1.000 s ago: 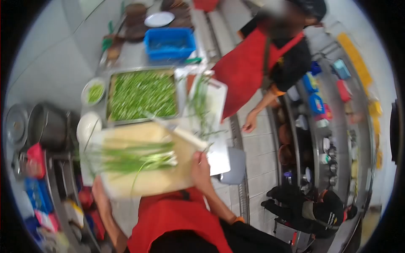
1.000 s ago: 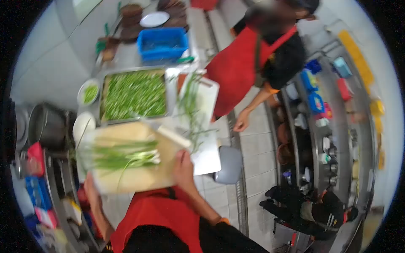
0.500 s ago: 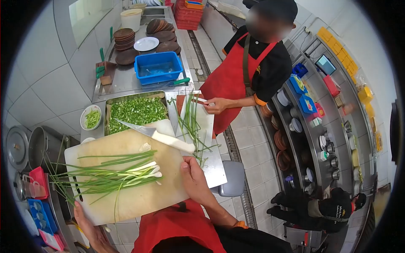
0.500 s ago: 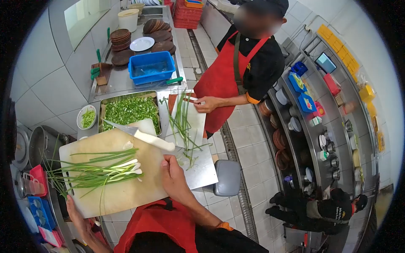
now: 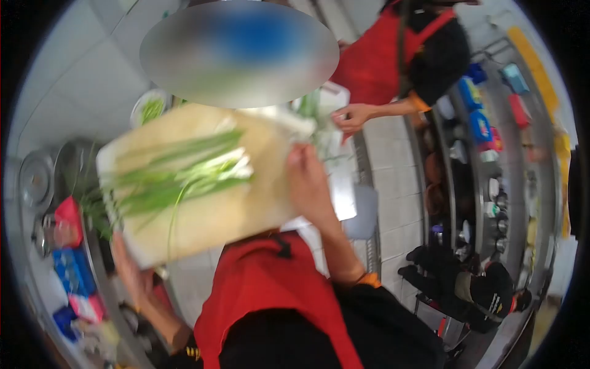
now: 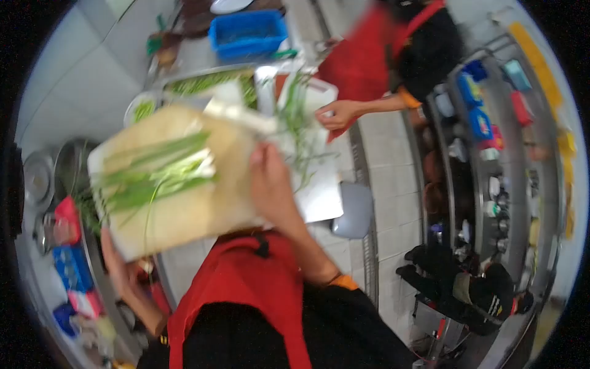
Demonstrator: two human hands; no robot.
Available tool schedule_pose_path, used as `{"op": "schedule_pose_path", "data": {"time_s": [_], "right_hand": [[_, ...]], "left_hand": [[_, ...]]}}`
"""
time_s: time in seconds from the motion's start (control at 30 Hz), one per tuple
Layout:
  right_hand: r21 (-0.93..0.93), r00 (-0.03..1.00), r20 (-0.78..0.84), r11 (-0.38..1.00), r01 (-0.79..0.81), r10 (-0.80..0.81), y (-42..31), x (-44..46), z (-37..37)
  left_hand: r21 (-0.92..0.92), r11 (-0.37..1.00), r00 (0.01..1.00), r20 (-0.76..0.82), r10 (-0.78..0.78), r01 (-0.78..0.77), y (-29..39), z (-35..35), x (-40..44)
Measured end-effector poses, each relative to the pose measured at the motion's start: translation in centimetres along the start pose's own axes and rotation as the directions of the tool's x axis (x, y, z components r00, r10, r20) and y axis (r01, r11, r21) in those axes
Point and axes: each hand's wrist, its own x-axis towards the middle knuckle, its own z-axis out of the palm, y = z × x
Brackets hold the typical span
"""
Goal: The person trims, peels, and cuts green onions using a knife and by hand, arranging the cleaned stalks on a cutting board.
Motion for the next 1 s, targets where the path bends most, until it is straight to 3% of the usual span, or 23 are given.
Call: {"op": "schedule_pose_path", "data": {"time_s": [0.1,0.23,0.3,0.37,0.4,0.57,0.63,0.7,0.8,0.83,0.9,0.97,1.0], "right_hand": [[0.067,0.999,0.048,0.998,-0.019,0.016,0.3,0.6,0.0],[0.160,0.978,0.133,0.970,-0.183,0.162,0.9,0.2,-1.3],[0.190,0.981,0.128,0.967,-0.168,0.145,1.7,0.6,-2.1],[0.082,0.984,0.005,0.981,-0.177,0.178,1.3,1.2,-2.5],[0.091,0.997,-0.006,0.993,-0.078,0.079,1.5,2.0,-2.4],[0.189,0.986,0.166,0.982,-0.002,-0.030,3.1,6.2,0.6],[0.207,0.982,0.182,0.975,-0.079,0.041,2.9,7.9,1.8],[0.112,0.975,0.180,0.987,0.111,-0.130,3.2,9.4,3.3],[0.279,0.978,0.190,0.960,0.033,-0.089,2.0,10.5,6.2],[0.311,0.971,0.189,0.947,0.080,-0.145,2.3,11.7,7.4],[0.348,0.962,0.188,0.929,0.122,-0.197,1.7,11.9,8.6],[0.022,0.981,0.078,0.984,0.176,-0.177,-1.7,11.5,8.8],[0.101,0.980,0.092,0.980,0.169,-0.178,-1.9,11.5,8.9]], "left_hand": [[-0.055,0.998,1.000,-0.001,-0.001,0.001,-1.9,-0.6,1.4],[-0.167,0.983,0.992,0.119,-0.051,0.071,-2.8,0.7,0.7],[-0.161,0.984,0.995,0.074,-0.061,0.072,-3.5,0.7,0.4],[-0.215,0.971,0.990,0.122,-0.077,0.102,-5.2,-0.2,0.7],[-0.214,0.970,0.987,0.138,-0.086,0.115,-5.5,-0.5,0.7],[-0.187,0.973,0.987,0.107,-0.119,0.138,-5.6,-1.6,1.2],[-0.144,0.978,0.987,0.086,-0.138,0.149,-5.5,-3.6,2.0],[-0.186,0.980,0.996,0.049,-0.070,0.078,-4.6,-3.8,2.5],[-0.187,0.981,0.996,0.075,-0.043,0.057,-2.5,-5.5,3.6],[-0.189,0.982,0.999,-0.034,-0.035,0.028,-1.8,-5.5,4.1],[-0.176,0.984,1.000,-0.020,-0.002,-0.001,-0.3,-6.5,5.0],[-0.184,0.983,1.000,0.016,0.023,-0.019,1.2,-6.6,5.1],[-0.163,0.986,0.999,-0.021,0.041,-0.044,1.9,-6.2,5.0]]}}
